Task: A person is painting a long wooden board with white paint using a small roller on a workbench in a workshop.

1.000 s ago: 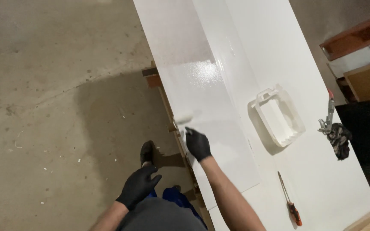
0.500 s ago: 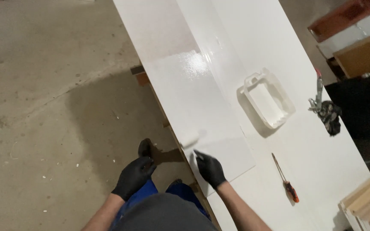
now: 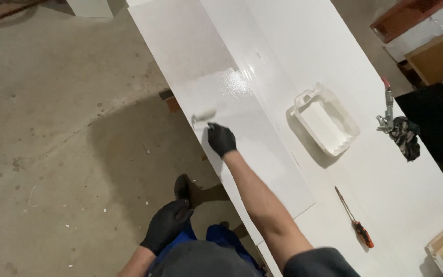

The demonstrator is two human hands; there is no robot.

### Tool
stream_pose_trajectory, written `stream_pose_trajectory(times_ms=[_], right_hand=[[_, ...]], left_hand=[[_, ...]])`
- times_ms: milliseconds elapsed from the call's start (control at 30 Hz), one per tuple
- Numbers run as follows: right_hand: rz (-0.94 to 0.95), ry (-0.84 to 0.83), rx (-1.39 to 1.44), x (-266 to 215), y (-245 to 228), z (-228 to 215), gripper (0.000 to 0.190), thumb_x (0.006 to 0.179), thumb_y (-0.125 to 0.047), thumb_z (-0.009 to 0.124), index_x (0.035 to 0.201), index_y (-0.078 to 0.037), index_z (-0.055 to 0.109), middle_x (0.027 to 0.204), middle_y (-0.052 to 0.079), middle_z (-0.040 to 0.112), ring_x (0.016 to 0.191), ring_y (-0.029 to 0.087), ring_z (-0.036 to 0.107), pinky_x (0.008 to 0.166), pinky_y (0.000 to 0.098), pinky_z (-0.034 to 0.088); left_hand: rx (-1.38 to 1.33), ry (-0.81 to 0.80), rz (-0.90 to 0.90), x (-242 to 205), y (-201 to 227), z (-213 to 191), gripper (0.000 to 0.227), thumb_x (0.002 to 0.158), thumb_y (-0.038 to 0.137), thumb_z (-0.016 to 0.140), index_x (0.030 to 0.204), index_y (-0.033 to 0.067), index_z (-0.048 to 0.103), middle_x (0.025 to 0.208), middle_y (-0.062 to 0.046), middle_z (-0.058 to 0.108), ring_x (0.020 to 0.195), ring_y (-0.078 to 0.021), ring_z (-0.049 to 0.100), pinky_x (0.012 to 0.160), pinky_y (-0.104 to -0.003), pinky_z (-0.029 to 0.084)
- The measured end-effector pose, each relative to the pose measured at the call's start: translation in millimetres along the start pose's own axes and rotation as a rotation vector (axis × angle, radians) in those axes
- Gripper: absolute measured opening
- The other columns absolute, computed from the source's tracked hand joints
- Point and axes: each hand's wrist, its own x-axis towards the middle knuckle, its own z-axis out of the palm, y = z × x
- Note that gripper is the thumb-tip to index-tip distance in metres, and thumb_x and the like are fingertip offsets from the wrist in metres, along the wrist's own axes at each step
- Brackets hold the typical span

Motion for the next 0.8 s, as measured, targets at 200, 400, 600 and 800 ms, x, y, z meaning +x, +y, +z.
stream_pose_trajectory(times_ms=[200,400,600,800], right_hand=[[0.049,-0.122,0.025,46.6,-25.8,-25.7,0.041,0.097,-0.026,0.050,0.132,-0.022,0.072,0.133,0.005,0.071,0.120,0.031,0.067,0.102,0.0413,0.054],[0.208,-0.103,0.037,-275.4,108.5,-92.2,0.040,0.097,-0.032,0.059,0.135,-0.037,0.069,0.129,0.002,0.075,0.111,0.028,0.073,0.081,0.0432,0.056],[0.335,-0.045,0.015,-409.6,161.3,-104.5,0.037,0.094,-0.031,0.064,0.130,-0.039,0.072,0.109,-0.006,0.081,0.093,0.020,0.079,0.073,0.0376,0.059],[0.099,0.063,0.062,-146.6,81.0,-41.6,0.040,0.096,-0.035,0.053,0.130,-0.026,0.073,0.125,0.007,0.074,0.114,0.034,0.070,0.092,0.0466,0.056]], left_hand=[[0.001,-0.023,0.008,-1.0,13.7,-15.4,0.042,0.092,0.048,0.059,0.124,0.0278,0.078,0.130,0.001,0.076,0.117,-0.0213,0.071,0.090,-0.037,0.055],[-0.019,-0.094,-0.052,-11.0,36.1,4.4,0.045,0.093,0.046,0.063,0.133,0.0285,0.073,0.139,0.003,0.072,0.128,-0.0171,0.067,0.102,-0.034,0.053],[0.051,-0.192,-0.086,-11.8,49.6,20.3,0.048,0.094,0.052,0.055,0.127,0.0228,0.074,0.129,-0.003,0.074,0.117,-0.0235,0.070,0.093,-0.039,0.053],[0.017,-0.132,-0.042,-1.8,38.9,7.4,0.053,0.093,0.052,0.059,0.139,0.0280,0.068,0.144,0.003,0.068,0.132,-0.0182,0.064,0.103,-0.036,0.052]])
